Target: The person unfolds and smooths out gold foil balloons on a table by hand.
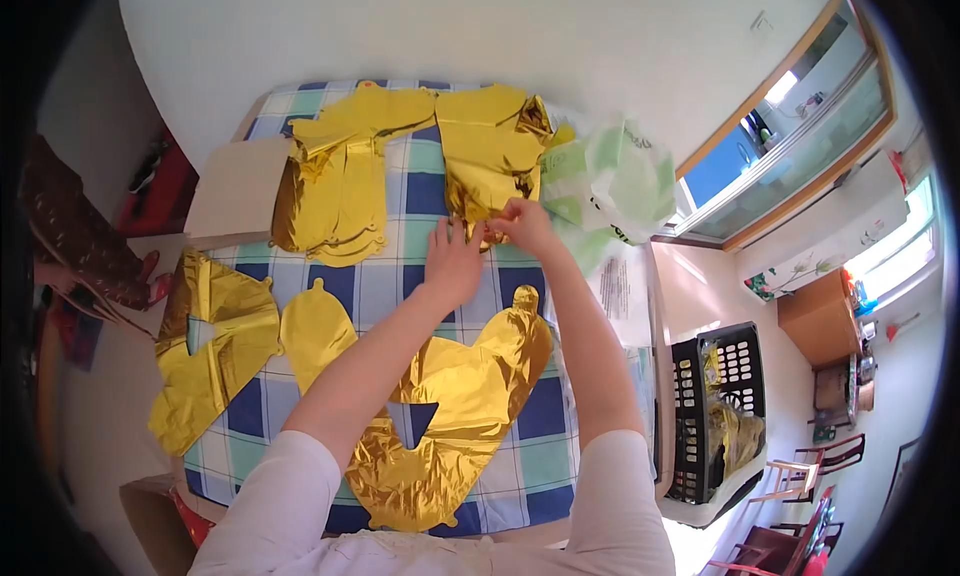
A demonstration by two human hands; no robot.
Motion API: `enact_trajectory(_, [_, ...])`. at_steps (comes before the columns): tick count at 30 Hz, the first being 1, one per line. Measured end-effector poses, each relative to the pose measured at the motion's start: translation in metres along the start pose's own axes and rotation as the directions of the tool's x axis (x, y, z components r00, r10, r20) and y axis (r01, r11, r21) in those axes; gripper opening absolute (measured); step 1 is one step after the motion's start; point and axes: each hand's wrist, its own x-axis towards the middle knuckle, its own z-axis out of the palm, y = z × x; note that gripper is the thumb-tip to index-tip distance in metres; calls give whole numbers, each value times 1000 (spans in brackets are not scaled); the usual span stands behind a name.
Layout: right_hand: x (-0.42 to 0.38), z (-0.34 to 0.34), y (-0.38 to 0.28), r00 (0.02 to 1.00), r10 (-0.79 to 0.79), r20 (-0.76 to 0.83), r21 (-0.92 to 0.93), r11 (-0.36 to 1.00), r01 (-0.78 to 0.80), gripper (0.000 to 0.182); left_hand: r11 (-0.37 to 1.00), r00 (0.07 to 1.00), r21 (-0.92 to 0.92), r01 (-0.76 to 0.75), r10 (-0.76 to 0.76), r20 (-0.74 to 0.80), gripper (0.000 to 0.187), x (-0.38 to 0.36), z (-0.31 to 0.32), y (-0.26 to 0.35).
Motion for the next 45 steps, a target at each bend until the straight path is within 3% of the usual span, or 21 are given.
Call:
enact_trajectory(2, [1, -11, -5, 971, 215, 101, 152, 962, -228, 19, 999, 1000, 37, -1, 1, -22, 49, 9, 10, -3])
enact_trajectory(5, [4, 2, -1, 979, 201, -29, 412, 895, -171, 20, 1000, 999, 5, 9, -9, -35, 45, 32, 16, -12])
enact_trajectory(8, [1, 2, -14, 943, 167, -287, 274, 958, -86, 15, 998, 999, -34, 47, -46, 11, 47, 41, 4, -8])
enact_trajectory(11, [5, -4, -15, 919, 144, -366, 193, 978, -77, 9, 999, 999, 32, 25, -24, -38, 47, 34, -4, -2])
enact_trajectory(14, [20, -9, -13, 917, -128, -378, -23, 991, 129, 3, 995, 996, 55, -83, 83, -10, 49, 29, 1, -3])
enact_trajectory(16, [26, -46, -57, 804, -24, -595, 178, 971, 161, 5, 998, 994, -12, -65, 66, 84, 50, 29, 0, -5])
enact_trajectory(19, [24, -97, -131, 519, -171, -838, 208, 779, 592, 18, 997, 991, -27, -75, 77, 106, 50, 29, -3, -6])
enact_trajectory(21, [31, -113, -101, 781, -214, -587, -80, 975, 207, 18, 997, 991, -19, -74, 75, 109, 50, 30, -3, -5])
enact_trajectory(22, [29, -109, -107, 890, -59, -453, 140, 981, 136, 17, 998, 992, -12, -69, 70, 108, 50, 30, -3, -6])
enact_trajectory(25, [12, -131, -133, 575, -222, -788, 139, 844, 518, 18, 997, 994, -72, -40, 47, 103, 53, 29, -1, -6])
enact_trajectory(28, [-44, -111, -170, 738, -208, -641, -123, 978, 169, 13, 958, 963, -268, -99, 25, -267, 48, 18, -15, -2])
enact_trajectory(29, [-63, -96, -163, 755, -357, -551, -353, 919, 177, 12, 714, 994, -699, 29, -92, -53, 47, 16, -26, -5])
enact_trajectory(30, [-83, -77, -161, 704, -521, -483, -407, 845, 347, 14, 296, 977, -932, 210, -96, 190, 46, 18, -41, -15])
enact_trajectory(31, [-108, -57, -164, 711, -555, -431, -382, 826, 414, 18, -184, 916, -899, 397, 15, 401, 45, 13, -56, -23])
enact_trajectory(34, [-181, -15, -175, 815, -551, -179, -296, 820, 489, 18, -772, 855, -507, 383, 89, 510, 39, -24, -107, -37])
enact_trajectory(37, [-242, 17, -186, 860, -509, -30, -201, 846, 494, 19, -403, 793, -748, 527, -83, 604, 37, -60, -120, -51])
enact_trajectory(38, [-263, 30, -187, 861, -508, 12, -166, 849, 502, 18, -211, 846, -858, 467, -176, 504, 40, -82, -120, -46])
enact_trajectory(41, [-315, 56, -195, 845, -507, 171, -43, 853, 520, 18, 349, 822, -744, 569, -257, 508, 41, -129, -122, -50])
enact_trajectory(42, [-328, 63, -197, 834, -503, 225, -7, 856, 518, 19, 240, 822, -790, 564, -75, 565, 42, -141, -97, -67])
enact_trajectory(44, [-345, 62, -207, 808, -456, 373, 94, 885, 456, 25, 348, 887, -817, 460, -228, 402, 40, -178, -103, -70])
enact_trajectory(45, [-346, 57, -204, 862, -334, 380, 202, 940, 275, 27, 412, 908, -818, 402, -292, 299, 39, -194, -110, -71])
